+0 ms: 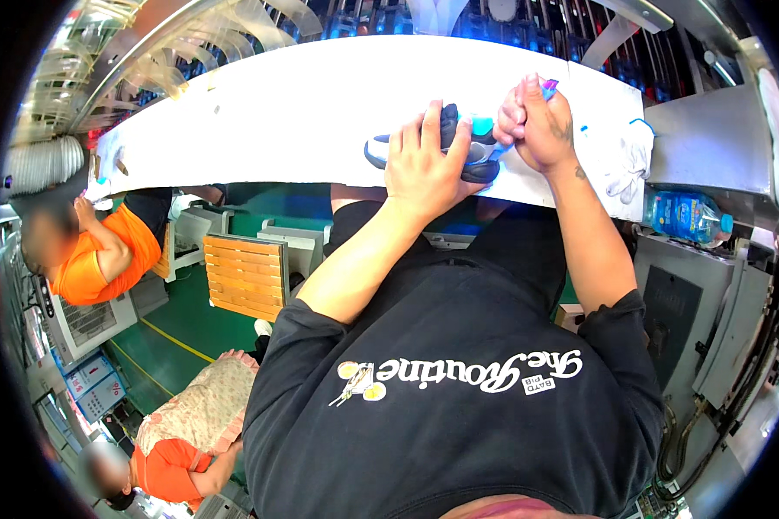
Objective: The person assembles a shoe by inserting a blue insole into the shoe upper and pressing the components together. They repeatedly adjust the fit of the insole and the shoe structure, ensuring the parts are aligned correctly. The task involves handling the shoe and insole one at a time on a white workbench.
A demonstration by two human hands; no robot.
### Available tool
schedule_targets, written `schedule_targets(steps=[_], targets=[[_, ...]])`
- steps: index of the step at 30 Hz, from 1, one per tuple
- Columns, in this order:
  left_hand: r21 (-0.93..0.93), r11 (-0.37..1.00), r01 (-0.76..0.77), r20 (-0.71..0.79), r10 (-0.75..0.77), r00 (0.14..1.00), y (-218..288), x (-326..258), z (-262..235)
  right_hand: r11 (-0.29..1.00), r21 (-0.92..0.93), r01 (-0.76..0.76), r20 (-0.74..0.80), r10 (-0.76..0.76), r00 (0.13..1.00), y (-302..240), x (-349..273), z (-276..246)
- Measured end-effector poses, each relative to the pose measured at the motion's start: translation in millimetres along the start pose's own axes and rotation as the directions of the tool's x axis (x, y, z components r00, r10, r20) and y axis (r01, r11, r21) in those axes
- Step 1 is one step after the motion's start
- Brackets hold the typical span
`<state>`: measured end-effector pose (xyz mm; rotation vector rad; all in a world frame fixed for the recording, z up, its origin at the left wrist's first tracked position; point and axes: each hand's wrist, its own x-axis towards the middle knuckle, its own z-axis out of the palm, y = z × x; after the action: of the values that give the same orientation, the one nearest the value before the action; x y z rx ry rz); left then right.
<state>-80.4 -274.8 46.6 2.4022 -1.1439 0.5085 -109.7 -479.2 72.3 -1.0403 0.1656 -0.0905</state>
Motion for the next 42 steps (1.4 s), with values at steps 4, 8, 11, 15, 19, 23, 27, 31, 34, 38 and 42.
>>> schedule_targets(steps=[4, 8, 11, 15, 19, 23, 27, 31, 34, 38, 42], targets=[[-0.024, 1.0, 0.001, 0.01, -0.001, 1.0, 0, -1, -2, 0.989, 0.148, -0.022, -0.025, 0.026, 0.999, 6, 2, -4], [-0.024, 0.999, -0.029, -0.026, 0.028, 0.999, -4, -9, -2, 0.903, 0.429, 0.022, -0.169, 0.056, 0.984, 18, -15, -19], [-0.055, 0.998, -0.03, -0.057, 0.027, 0.998, -10, -17, -2, 0.82, 0.57, 0.048, -0.268, 0.13, 0.955, 14, -18, -34], [-0.171, 0.985, -0.012, -0.126, -0.01, 0.992, -18, -23, -3, 0.774, -0.619, -0.137, -0.432, -0.189, 0.882, -5, -11, -79], [-0.295, 0.955, -0.03, -0.174, -0.023, 0.984, -35, -27, -11, -0.042, -0.998, -0.056, -0.046, -0.211, 0.977, 31, -21, -85], [-0.432, 0.902, -0.01, -0.191, -0.081, 0.978, -52, -33, -16, 0.498, -0.85, 0.17, 0.116, -0.138, 0.984, 26, -26, -30], [-0.457, 0.887, -0.059, -0.177, -0.026, 0.984, -59, -37, -17, 0.899, -0.432, -0.075, 0.285, 0.215, 0.934, 37, -31, 20], [-0.459, 0.887, -0.045, -0.205, -0.056, 0.977, -49, -33, -16, 0.866, -0.483, -0.126, 0.267, 0.283, 0.921, 18, -21, 39], [-0.391, 0.92, 0.023, -0.133, -0.081, 0.988, -42, -29, -13, 0.847, -0.483, -0.224, 0.134, 0.324, 0.936, 18, -24, 37], [-0.303, 0.953, 0.027, -0.115, -0.064, 0.991, -31, -20, -9, 0.595, -0.784, -0.178, -0.118, 0.138, 0.983, 23, -48, 40], [-0.233, 0.972, 0.014, -0.086, -0.035, 0.996, -19, -19, -5, 0.595, -0.762, -0.256, -0.226, 0.126, 0.966, 28, -54, 39]])
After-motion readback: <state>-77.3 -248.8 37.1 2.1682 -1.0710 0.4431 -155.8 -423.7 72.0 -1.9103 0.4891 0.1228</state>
